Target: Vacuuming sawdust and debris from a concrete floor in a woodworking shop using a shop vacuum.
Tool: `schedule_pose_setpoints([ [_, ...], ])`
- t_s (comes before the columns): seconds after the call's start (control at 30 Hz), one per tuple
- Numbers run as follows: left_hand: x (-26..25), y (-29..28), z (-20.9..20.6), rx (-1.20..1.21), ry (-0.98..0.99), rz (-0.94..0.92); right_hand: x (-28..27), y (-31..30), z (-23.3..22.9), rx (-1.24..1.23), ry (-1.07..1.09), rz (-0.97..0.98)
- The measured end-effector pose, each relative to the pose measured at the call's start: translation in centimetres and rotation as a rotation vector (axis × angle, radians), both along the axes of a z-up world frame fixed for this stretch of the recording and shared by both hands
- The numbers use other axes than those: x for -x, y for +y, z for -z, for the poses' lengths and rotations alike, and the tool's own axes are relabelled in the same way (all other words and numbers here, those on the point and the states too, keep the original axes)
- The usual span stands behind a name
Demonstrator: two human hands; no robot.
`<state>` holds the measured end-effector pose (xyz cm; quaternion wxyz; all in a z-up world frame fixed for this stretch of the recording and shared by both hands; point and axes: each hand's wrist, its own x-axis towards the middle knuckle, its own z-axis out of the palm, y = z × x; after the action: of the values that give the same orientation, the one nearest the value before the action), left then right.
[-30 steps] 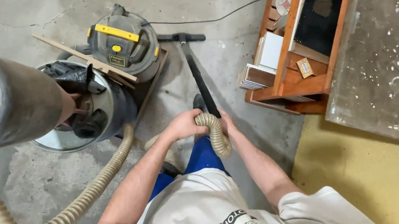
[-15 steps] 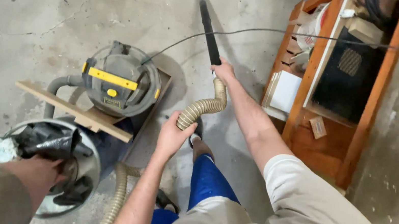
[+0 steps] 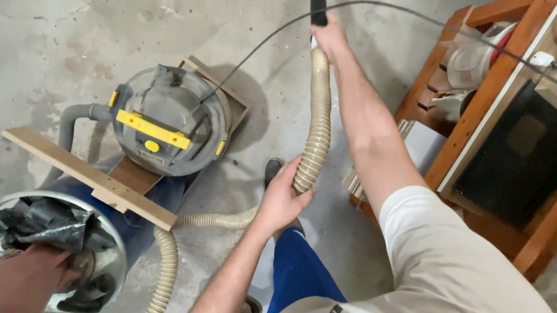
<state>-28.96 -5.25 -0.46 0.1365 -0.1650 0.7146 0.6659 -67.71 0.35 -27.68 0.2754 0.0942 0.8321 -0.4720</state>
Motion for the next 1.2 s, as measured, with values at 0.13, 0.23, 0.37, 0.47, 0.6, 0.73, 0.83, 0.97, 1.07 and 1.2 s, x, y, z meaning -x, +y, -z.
schedule_pose_setpoints([
  [0.13,-3.2,0.8,-0.5,0.07,0.008,-0.099,-11.7,1.2,-9.1,-0.171,0.008,-0.108],
  [0.23,-7.3,1.5,-1.5,0.06,-0.117,-0.126,-17.4,4.7,-6.4,-0.194,-0.051,-0.168],
  [0.37,-13.2,1.8,-1.9,0.107,-0.228,-0.104,-27.3,8.0,-10.2,-0.287,-0.174,-0.207],
  [0.47,-18.5,2.1,-2.5,0.119,-0.244,-0.05,-36.0,11.2,-13.4,-0.347,-0.226,-0.222],
  [0.6,-26.7,3.2,-3.2,0.157,-0.189,0.074,-48.6,16.5,-11.8,-0.318,-0.247,-0.149],
  [0.73,-36.2,5.3,-5.2,0.161,-0.172,0.239,-62.0,22.1,-13.8,-0.388,-0.28,-0.173],
  [0.83,-42.4,6.6,-5.9,0.152,-0.169,0.339,-70.0,25.3,-15.7,-0.432,-0.309,-0.159],
  [0.97,-49.8,9.2,-6.0,0.145,-0.161,0.468,-80.0,29.9,-15.9,-0.481,-0.314,-0.186],
  [1.07,-52.8,10.9,-6.8,0.102,-0.157,0.584,-85.7,32.1,-16.1,-0.456,-0.329,-0.192],
  [1.2,-57.4,14.0,-3.9,0.008,-0.168,0.698,-92.2,32.3,-18.0,-0.365,-0.346,-0.232],
])
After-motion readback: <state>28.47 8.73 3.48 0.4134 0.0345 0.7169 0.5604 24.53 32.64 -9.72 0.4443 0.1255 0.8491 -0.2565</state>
